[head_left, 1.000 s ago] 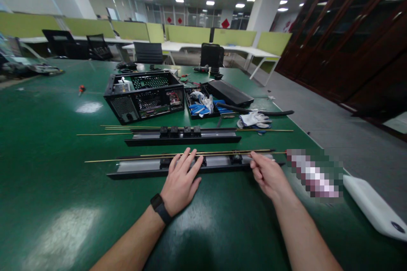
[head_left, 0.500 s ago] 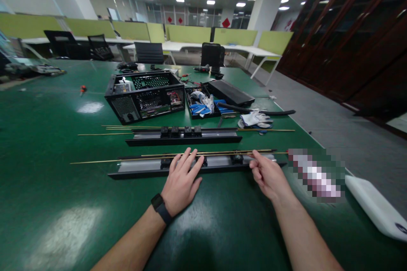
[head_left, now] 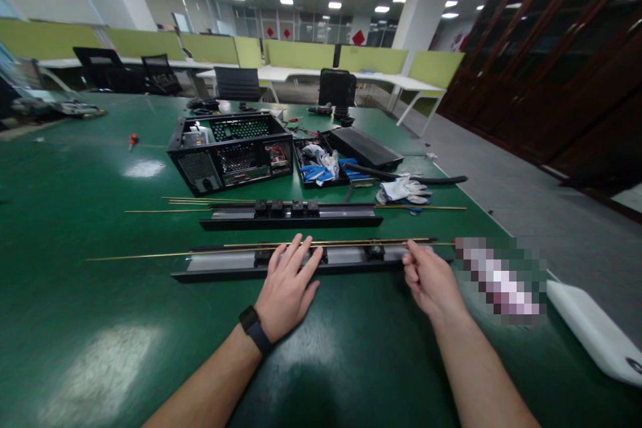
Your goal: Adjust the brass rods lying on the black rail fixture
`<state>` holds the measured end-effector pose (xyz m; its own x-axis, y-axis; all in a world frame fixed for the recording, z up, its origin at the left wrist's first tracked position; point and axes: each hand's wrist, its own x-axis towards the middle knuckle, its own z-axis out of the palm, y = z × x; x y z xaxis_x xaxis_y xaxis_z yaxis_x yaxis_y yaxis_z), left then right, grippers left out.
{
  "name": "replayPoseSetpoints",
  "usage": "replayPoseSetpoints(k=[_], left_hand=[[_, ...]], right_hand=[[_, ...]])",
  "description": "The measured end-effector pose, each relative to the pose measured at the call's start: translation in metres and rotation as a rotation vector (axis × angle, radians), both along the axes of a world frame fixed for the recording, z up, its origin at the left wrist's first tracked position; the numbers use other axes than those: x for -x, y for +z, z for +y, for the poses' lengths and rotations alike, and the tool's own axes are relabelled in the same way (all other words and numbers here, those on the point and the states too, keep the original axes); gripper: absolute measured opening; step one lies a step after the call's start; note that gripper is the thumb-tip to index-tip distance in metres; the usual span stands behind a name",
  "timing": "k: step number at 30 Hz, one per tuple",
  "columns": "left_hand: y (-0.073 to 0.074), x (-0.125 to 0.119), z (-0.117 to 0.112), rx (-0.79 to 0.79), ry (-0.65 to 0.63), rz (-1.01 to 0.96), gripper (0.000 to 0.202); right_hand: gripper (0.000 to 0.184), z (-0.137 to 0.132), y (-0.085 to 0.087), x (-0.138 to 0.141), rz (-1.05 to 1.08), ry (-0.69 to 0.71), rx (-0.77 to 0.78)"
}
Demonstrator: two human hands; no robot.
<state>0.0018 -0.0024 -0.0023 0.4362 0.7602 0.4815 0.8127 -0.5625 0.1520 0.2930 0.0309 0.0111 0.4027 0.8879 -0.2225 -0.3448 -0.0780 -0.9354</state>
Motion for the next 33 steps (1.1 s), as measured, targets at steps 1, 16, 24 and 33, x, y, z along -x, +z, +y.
replayPoseSetpoints(k=[1,16,24,33], left_hand=[[0.0,0.0,0.0,0.0,-0.001,0.001,0.06],[-0.001,0.0,0.0,-0.002,-0.003,0.002,0.061],[0.0,0.0,0.0,-0.007,-0.006,-0.007,0.062],[0.003,-0.001,0.0,-0.004,-0.006,-0.008,0.06]], right_hand=[[0.045,0.0,0.0,-0.001,0.006,0.004,0.0],[0.05,0.0,-0.002,0.003,0.004,0.099,-0.004],[0.049,-0.003,0.004,0.01,-0.047,0.084,0.005],[0.049,-0.002,0.005,0.011,-0.073,0.092,0.015]])
